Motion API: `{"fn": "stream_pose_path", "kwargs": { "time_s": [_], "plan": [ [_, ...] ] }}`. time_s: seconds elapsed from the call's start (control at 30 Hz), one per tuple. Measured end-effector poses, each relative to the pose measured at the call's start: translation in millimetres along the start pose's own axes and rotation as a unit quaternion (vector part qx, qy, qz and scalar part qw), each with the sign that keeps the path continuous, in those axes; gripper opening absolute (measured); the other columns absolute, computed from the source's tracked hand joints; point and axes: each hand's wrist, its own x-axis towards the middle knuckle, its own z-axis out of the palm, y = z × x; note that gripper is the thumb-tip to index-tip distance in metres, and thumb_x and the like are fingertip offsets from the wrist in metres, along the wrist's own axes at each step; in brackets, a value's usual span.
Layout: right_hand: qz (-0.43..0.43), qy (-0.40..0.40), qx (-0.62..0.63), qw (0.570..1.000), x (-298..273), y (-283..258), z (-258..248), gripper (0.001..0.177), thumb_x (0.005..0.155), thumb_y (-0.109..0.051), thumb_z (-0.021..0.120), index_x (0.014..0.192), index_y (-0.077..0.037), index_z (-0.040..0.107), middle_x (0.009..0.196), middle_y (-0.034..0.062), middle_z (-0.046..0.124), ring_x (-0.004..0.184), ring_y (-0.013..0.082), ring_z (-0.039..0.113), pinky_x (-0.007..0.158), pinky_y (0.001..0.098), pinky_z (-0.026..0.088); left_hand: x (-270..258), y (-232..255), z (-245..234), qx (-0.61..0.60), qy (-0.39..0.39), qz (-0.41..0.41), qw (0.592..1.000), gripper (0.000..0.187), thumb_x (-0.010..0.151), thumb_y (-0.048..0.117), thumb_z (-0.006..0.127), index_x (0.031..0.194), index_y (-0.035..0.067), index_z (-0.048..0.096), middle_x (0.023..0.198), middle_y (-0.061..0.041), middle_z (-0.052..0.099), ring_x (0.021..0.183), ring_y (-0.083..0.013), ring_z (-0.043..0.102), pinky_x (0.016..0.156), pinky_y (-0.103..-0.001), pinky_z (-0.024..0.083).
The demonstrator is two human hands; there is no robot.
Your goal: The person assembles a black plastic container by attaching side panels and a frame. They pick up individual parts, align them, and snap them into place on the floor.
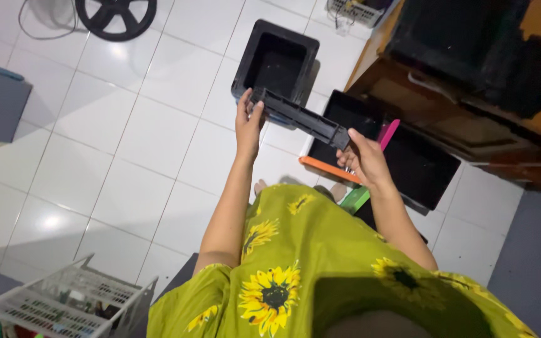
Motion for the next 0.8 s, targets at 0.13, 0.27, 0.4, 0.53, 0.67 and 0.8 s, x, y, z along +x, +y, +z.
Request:
{"fn": "stream_pose_path", "kwargs": {
  "time_s": [0.13, 0.27, 0.4, 0.53, 0.67, 0.8],
  "plan": [
    [-0.055, 0.031, -0.093, 0.994, -14, 3, 50, 0.034, 0.104, -0.030, 0.065, 0.087, -0.002, 0.071, 0.076, 0.0124, 0.071, 0.059, 0.0161, 0.067, 0.057, 0.0265, 0.054, -6, 10, -32, -0.001, 0.004, -0.026, 1.000, 0.051, 0.102, 0.023, 0.063, 0.150, 0.013, 0.050, 0.124, -0.003, 0.063, 0.097, -0.0053, 0.059, 0.083, -0.020, 0.053],
    [-0.102, 0.008, -0.103, 0.989, -25, 5, 80, 0.033, 0.104, -0.028, 0.065, 0.085, -0.002, 0.068, 0.076, 0.0098, 0.071, 0.060, 0.0159, 0.069, 0.057, 0.0257, 0.055, -10, 9, -53, -0.017, 0.003, -0.049, 0.999, 0.047, 0.100, 0.021, 0.063, 0.145, 0.013, 0.053, 0.118, -0.003, 0.065, 0.095, -0.0074, 0.063, 0.082, -0.022, 0.054],
    [-0.123, -0.009, -0.135, 0.983, -32, 3, 94, 0.026, 0.103, -0.023, 0.066, 0.089, -0.001, 0.069, 0.073, 0.0080, 0.070, 0.063, 0.0145, 0.070, 0.062, 0.0250, 0.058, -4, -2, -62, -0.029, 0.001, -0.047, 0.998, 0.035, 0.099, 0.019, 0.068, 0.131, 0.006, 0.062, 0.112, -0.006, 0.066, 0.092, -0.0105, 0.065, 0.083, -0.025, 0.057],
    [-0.135, -0.006, -0.223, 0.965, -36, -3, 103, 0.020, 0.101, -0.017, 0.067, 0.093, 0.002, 0.070, 0.074, 0.0060, 0.071, 0.068, 0.0119, 0.071, 0.066, 0.0252, 0.060, 9, -14, -59, 0.051, -0.011, 0.000, 0.999, 0.027, 0.093, 0.020, 0.075, 0.113, 0.003, 0.068, 0.109, -0.005, 0.069, 0.092, -0.0100, 0.066, 0.080, -0.026, 0.058],
    [-0.107, -0.004, -0.279, 0.954, -29, -13, 112, 0.018, 0.097, -0.014, 0.070, 0.093, 0.003, 0.072, 0.074, 0.0057, 0.073, 0.069, 0.0103, 0.072, 0.064, 0.0250, 0.060, 30, -26, -57, 0.164, -0.013, -0.004, 0.986, 0.027, 0.089, 0.024, 0.080, 0.104, 0.004, 0.070, 0.098, -0.004, 0.072, 0.088, -0.0118, 0.066, 0.073, -0.025, 0.054],
    [-0.097, -0.034, -0.359, 0.928, -3, -30, 116, 0.021, 0.095, -0.016, 0.073, 0.090, 0.004, 0.073, 0.073, 0.0052, 0.074, 0.068, 0.0085, 0.073, 0.062, 0.0228, 0.058, 60, -43, -66, 0.244, -0.025, 0.024, 0.969, 0.023, 0.091, 0.024, 0.080, 0.095, 0.004, 0.070, 0.093, -0.003, 0.073, 0.088, -0.0111, 0.066, 0.076, -0.025, 0.053]
  ]
}}
